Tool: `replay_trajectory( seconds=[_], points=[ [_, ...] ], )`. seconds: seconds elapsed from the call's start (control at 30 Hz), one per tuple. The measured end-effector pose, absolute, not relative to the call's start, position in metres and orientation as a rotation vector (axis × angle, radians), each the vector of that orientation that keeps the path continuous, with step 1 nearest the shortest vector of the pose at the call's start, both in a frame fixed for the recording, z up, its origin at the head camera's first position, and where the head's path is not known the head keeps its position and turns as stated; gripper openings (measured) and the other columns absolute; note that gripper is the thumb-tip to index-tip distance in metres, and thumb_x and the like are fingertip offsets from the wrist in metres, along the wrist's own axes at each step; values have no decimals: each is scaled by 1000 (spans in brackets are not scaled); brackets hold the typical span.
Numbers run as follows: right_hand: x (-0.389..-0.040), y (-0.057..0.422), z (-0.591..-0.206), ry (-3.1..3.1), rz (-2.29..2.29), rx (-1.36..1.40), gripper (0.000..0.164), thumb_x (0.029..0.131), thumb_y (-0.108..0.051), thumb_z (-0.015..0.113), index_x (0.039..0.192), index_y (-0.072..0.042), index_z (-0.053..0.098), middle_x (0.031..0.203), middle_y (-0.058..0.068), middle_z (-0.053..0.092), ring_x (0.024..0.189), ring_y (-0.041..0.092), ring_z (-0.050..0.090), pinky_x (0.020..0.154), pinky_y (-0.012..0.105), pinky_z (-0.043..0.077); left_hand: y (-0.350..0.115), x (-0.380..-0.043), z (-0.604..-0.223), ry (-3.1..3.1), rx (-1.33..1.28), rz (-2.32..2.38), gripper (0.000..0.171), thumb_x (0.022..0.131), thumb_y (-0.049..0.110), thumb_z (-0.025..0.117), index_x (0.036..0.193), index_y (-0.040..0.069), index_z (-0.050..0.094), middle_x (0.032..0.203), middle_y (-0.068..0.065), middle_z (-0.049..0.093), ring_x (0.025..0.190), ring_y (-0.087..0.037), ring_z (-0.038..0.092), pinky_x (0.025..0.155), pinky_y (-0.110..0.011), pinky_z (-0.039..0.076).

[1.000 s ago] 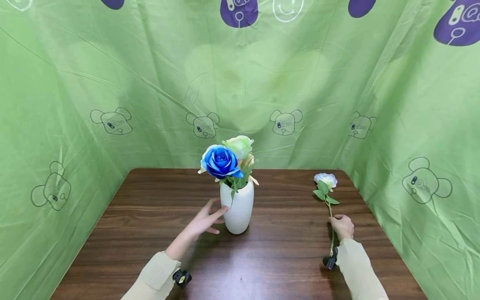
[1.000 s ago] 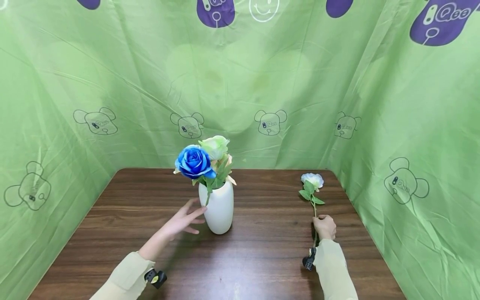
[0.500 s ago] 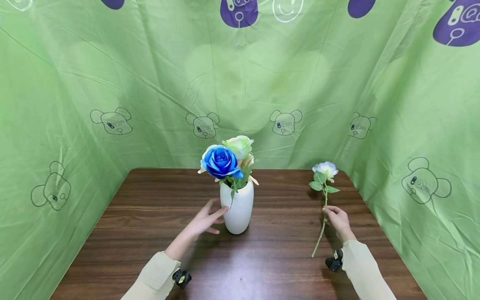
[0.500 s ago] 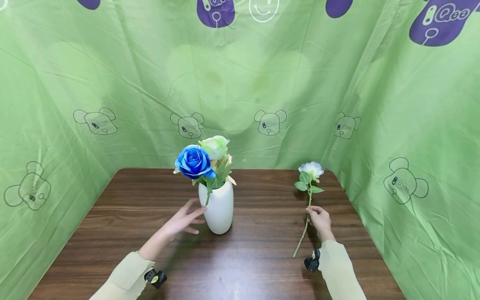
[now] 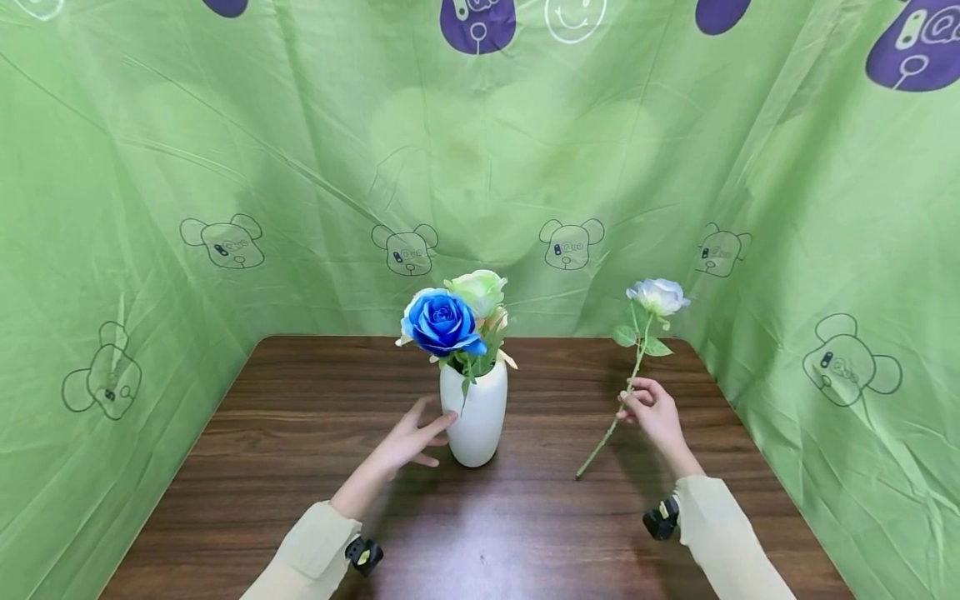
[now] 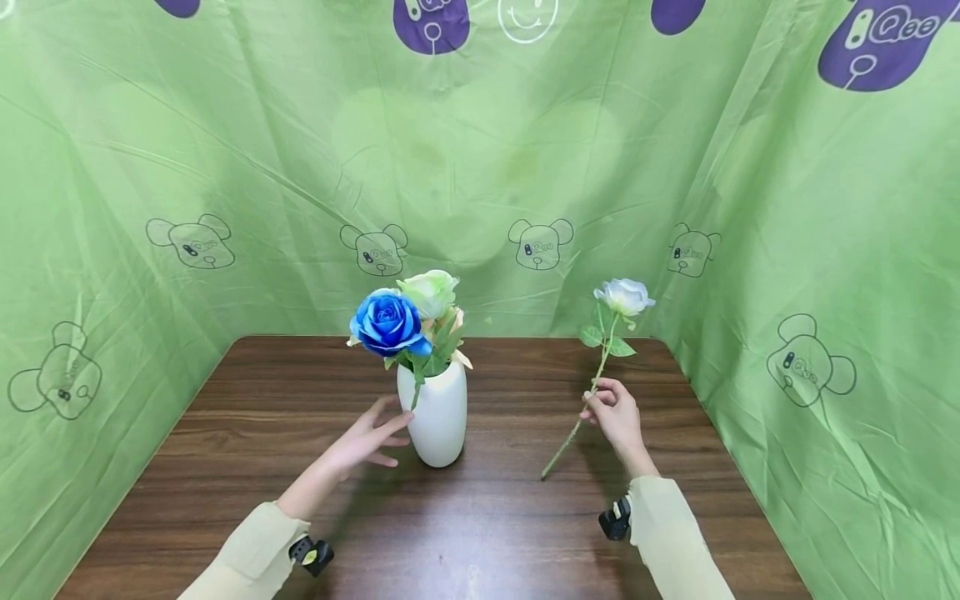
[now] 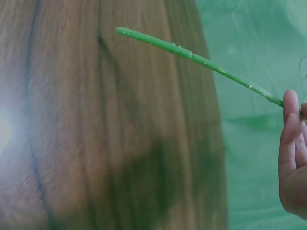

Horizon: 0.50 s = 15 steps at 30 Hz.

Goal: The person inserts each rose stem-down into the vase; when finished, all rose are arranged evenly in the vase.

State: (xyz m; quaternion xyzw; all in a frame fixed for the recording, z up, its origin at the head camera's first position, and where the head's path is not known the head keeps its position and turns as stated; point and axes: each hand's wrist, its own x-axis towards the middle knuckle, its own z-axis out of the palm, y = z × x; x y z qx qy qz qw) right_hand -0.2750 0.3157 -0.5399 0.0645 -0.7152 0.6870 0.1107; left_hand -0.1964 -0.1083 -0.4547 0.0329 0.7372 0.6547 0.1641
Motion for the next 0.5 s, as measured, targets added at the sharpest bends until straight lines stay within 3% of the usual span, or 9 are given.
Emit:
replay_trajectory(
  seconds=[0.1, 0.33, 0.5],
  points=[
    [-257, 288, -496, -2088, 2012, 278, 30, 83, -6, 60, 108, 1, 46, 77, 13, 62, 54, 19, 61, 47, 29, 50, -108, -197, -455, 2102, 100, 1866, 70, 83, 42, 57, 135, 10, 23, 123, -27, 41, 97, -39, 53, 58, -41, 52],
    [-294, 291, -531, -1925, 2089, 573, 37, 83, -2, 60, 117, -4, 45, 82, 14, 63, 56, 22, 62, 47, 27, 49, -108, -193, -447, 2075, 89, 1887, 67, 85, 36, 57, 135, 9, 23, 123, -28, 41, 98, -41, 52, 58, -43, 52],
    [-273, 262, -495, -1873, 2015, 640, 39, 83, 0, 58, 119, -3, 43, 81, 15, 62, 54, 22, 61, 46, 26, 48, -106, -185, -429, 2070, 109, 1872, 63, 88, 29, 55, 135, 4, 21, 122, -31, 40, 101, -45, 49, 60, -43, 52]
  ],
)
